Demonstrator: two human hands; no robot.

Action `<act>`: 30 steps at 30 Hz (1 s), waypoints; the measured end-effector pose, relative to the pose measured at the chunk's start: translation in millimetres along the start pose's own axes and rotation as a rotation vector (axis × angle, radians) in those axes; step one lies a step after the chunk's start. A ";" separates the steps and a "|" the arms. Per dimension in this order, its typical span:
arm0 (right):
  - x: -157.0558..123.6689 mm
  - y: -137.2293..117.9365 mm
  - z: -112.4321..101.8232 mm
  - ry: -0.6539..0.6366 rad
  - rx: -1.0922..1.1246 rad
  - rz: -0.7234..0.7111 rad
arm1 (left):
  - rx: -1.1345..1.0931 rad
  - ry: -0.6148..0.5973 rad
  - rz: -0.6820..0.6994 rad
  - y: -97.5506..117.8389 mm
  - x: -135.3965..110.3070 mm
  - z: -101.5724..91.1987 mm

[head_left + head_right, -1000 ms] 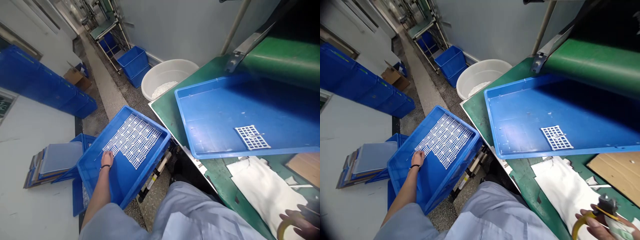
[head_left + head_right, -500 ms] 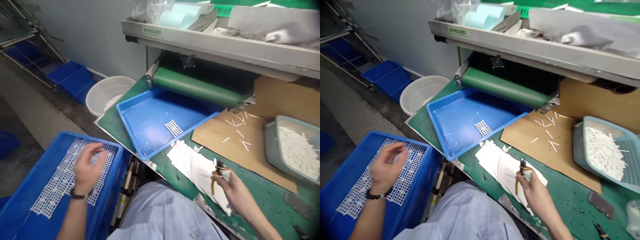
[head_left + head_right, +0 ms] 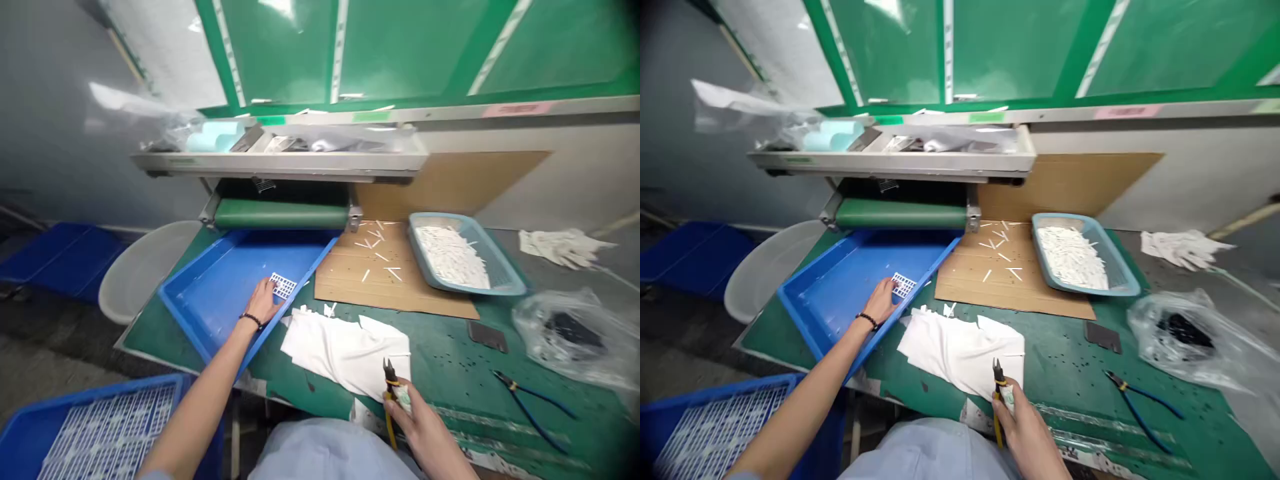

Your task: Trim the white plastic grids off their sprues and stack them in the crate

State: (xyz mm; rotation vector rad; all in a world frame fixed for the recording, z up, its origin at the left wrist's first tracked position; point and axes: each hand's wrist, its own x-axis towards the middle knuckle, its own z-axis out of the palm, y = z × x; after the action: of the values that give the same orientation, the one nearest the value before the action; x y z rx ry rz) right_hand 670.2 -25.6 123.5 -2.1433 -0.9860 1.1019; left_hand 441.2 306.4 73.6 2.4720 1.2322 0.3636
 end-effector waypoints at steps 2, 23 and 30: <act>-0.7 9.7 -2.9 0.024 0.014 0.024 | 0.033 0.032 -0.021 4.7 2.4 1.9; 23.2 -69.1 -8.5 -0.260 -0.334 -0.224 | -0.163 -0.082 0.227 141.2 -83.7 -18.7; 40.8 -66.4 12.3 -0.342 -0.595 -0.187 | -0.429 -0.059 0.034 124.9 -98.8 37.0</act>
State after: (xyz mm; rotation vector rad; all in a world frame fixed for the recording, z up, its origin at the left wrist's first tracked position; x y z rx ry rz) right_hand 652.1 47.7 146.3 -2.2693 -1.8230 1.2130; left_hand 486.4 149.7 85.8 2.1213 0.9696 0.5013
